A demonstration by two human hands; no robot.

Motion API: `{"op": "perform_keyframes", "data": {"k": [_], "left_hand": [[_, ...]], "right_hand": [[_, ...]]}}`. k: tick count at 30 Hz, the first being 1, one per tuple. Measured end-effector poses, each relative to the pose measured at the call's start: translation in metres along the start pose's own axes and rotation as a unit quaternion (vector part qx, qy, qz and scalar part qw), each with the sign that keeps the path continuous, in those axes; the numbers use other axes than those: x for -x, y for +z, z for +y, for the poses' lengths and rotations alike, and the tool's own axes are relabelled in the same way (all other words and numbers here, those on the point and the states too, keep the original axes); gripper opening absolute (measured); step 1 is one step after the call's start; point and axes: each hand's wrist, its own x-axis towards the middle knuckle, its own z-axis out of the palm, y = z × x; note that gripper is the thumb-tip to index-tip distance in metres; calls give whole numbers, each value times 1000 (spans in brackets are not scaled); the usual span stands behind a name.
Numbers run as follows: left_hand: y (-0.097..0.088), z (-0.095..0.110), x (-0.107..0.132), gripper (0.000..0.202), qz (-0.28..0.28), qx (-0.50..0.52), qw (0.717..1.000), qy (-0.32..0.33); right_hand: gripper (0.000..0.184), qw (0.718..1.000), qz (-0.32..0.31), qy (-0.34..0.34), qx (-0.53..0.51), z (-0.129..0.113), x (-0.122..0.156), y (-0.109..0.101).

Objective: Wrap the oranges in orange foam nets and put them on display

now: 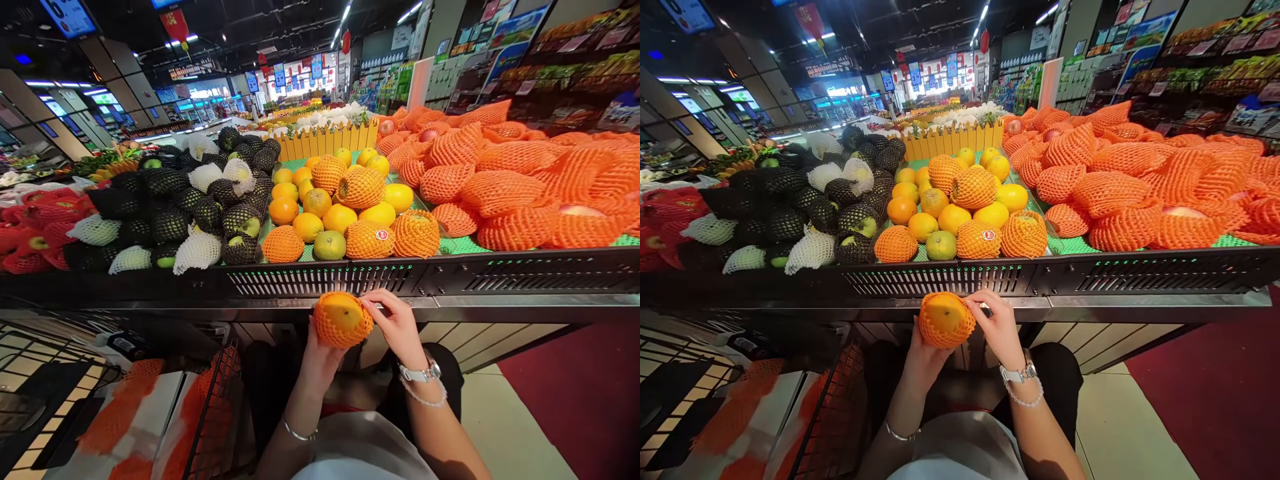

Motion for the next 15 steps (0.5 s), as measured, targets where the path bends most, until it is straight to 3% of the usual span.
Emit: {"op": "perform_keyframes", "data": {"k": [6, 10, 13, 15], "left_hand": [[8, 3, 4, 67, 1, 23, 1000, 5], [1, 2, 4, 70, 0, 2, 1000, 5], [-10, -1, 2, 72, -2, -14, 1000, 22], [-17, -4, 1, 70, 12, -15, 999, 45]], "right_hand": [[23, 996, 22, 21, -79, -3, 10, 9], [69, 982, -16, -6, -186, 0, 25, 30], [95, 989, -49, -27, -140, 5, 33, 42], [101, 992, -52, -25, -110, 9, 35, 47]]}}
